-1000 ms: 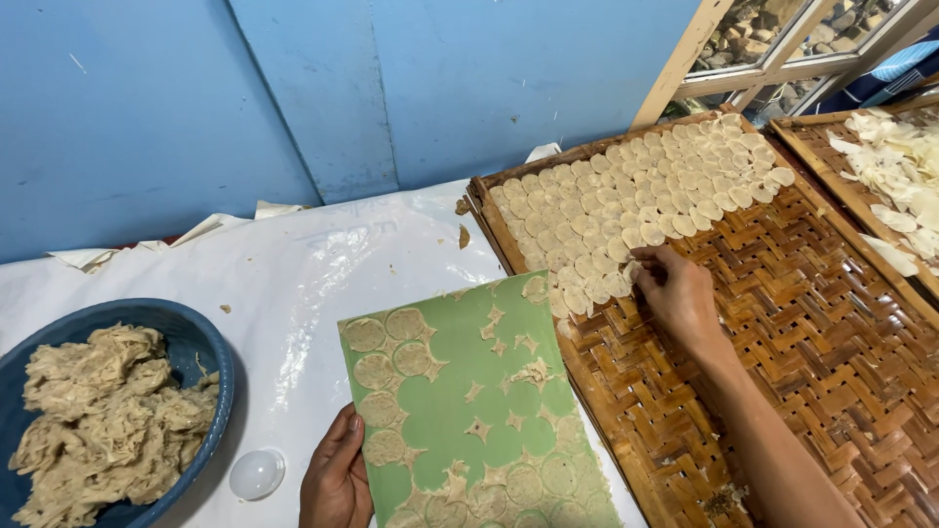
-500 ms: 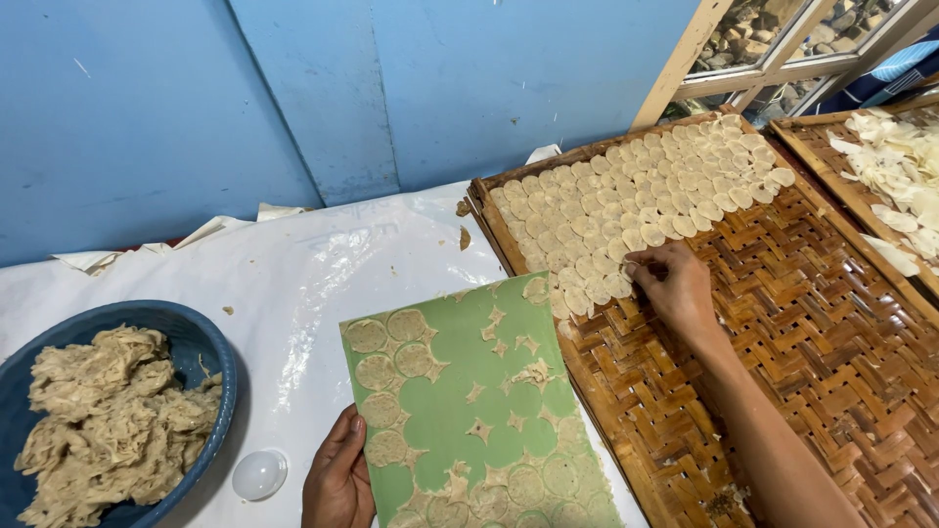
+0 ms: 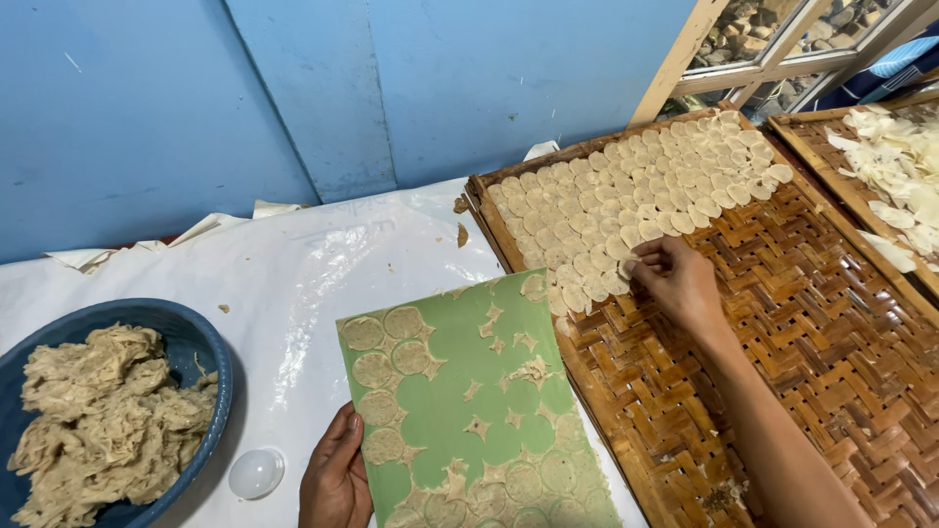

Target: Removing small circular dough pieces from a board and placing them onto a woven tray for drying.

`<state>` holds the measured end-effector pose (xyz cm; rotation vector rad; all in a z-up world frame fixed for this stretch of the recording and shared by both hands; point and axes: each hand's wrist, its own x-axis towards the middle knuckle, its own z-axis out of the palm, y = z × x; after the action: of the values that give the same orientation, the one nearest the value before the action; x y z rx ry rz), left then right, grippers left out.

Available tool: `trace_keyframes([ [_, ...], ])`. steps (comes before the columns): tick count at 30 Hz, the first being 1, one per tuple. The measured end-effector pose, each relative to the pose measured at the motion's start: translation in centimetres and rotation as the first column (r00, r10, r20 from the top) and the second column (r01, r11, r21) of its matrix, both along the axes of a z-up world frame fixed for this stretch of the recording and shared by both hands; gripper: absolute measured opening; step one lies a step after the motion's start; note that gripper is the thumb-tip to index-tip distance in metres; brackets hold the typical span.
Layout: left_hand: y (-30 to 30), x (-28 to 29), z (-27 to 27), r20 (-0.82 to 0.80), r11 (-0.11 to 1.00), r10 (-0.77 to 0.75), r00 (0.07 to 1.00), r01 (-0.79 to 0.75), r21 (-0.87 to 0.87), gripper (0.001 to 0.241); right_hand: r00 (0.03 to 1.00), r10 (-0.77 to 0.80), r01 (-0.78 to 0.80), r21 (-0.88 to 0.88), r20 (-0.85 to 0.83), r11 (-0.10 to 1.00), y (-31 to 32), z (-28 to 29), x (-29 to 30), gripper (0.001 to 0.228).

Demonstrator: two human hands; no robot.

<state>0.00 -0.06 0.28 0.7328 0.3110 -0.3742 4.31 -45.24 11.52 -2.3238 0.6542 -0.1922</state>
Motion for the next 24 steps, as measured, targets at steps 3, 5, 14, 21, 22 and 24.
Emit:
trace_keyframes([
  [3, 0.2, 0.0, -1.0, 0.027, 1.0, -0.009, 1.0, 0.01, -0.006, 0.044, 1.0, 0.022, -0.024, -0.087, -0.021, 0.996, -0.8, -2.4, 0.8, 0.019],
  [5, 0.2, 0.0, -0.8, 0.039, 1.0, -0.016, 0.999, 0.016, -0.01, 0.044, 1.0, 0.023, -0.021, -0.13, 0.014, 0.991, -1.2, -3.4, 0.9, 0.019],
  [14, 0.0, -0.1, -0.4, 0.026, 1.0, -0.007, 1.0, 0.008, -0.006, 0.043, 0.996, -0.043, 0.044, -0.005, 0.08, 0.999, 0.4, -1.2, -0.1, 0.027],
  [21, 0.1, -0.1, -0.3, 0.022, 1.0, -0.015, 1.0, 0.016, -0.015, 0.042, 0.988, 0.118, -0.072, -0.368, 0.104, 0.927, -1.1, -3.3, -0.2, 0.024],
  [22, 0.1, -0.1, -0.3, 0.023, 1.0, -0.016, 1.0, 0.016, -0.014, 0.042, 0.988, 0.118, -0.072, -0.367, 0.105, 0.927, -0.8, -3.1, -0.4, 0.024],
  [24, 0.1, 0.0, -0.4, 0.014, 1.0, -0.005, 1.0, 0.005, -0.007, 0.043, 0.97, 0.161, -0.091, -0.347, 0.18, 0.934, -0.2, -2.7, -0.6, 0.027],
])
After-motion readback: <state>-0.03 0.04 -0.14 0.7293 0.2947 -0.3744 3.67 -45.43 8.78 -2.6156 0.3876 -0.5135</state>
